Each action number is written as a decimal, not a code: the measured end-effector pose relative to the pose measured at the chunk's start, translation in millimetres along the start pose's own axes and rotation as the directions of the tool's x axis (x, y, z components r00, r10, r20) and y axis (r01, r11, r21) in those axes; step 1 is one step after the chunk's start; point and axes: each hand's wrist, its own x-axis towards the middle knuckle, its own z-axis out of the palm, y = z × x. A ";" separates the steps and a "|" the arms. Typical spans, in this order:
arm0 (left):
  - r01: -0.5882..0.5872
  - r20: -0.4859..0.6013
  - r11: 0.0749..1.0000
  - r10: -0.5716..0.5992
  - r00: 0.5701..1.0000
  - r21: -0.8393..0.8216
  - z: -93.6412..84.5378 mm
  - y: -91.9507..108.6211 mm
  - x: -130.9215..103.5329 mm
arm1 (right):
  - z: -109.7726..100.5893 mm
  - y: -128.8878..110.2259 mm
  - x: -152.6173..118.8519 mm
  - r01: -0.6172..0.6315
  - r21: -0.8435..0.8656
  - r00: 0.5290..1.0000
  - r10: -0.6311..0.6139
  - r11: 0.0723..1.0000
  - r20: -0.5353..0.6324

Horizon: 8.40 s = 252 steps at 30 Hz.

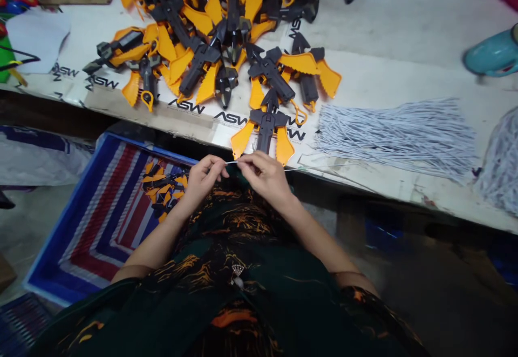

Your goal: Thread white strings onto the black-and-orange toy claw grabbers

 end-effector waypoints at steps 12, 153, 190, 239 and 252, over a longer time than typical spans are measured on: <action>0.142 0.094 0.974 -0.127 0.987 -0.178 19.5 -36.1 28.7 | -13.3 1.1 25.5 -0.001 -0.533 0.987 0.086 0.846 0.134; -0.560 0.246 0.747 0.503 0.829 0.358 0.2 -6.9 13.7 | 3.9 -1.6 -8.0 -0.399 0.526 0.913 0.378 0.751 0.153; -0.737 0.683 0.497 0.335 0.650 0.458 56.7 13.8 59.5 | -73.7 40.1 -89.5 -0.101 -0.402 0.955 -0.025 0.910 -0.296; -0.737 0.601 0.406 0.428 0.675 0.540 77.7 34.6 59.9 | -26.6 53.7 -83.8 -0.145 -0.174 0.917 0.067 0.974 -0.393; -0.706 0.633 0.546 0.362 0.684 0.450 73.2 29.3 64.4 | -84.1 71.4 -71.6 -0.130 0.430 0.620 0.412 0.893 -0.668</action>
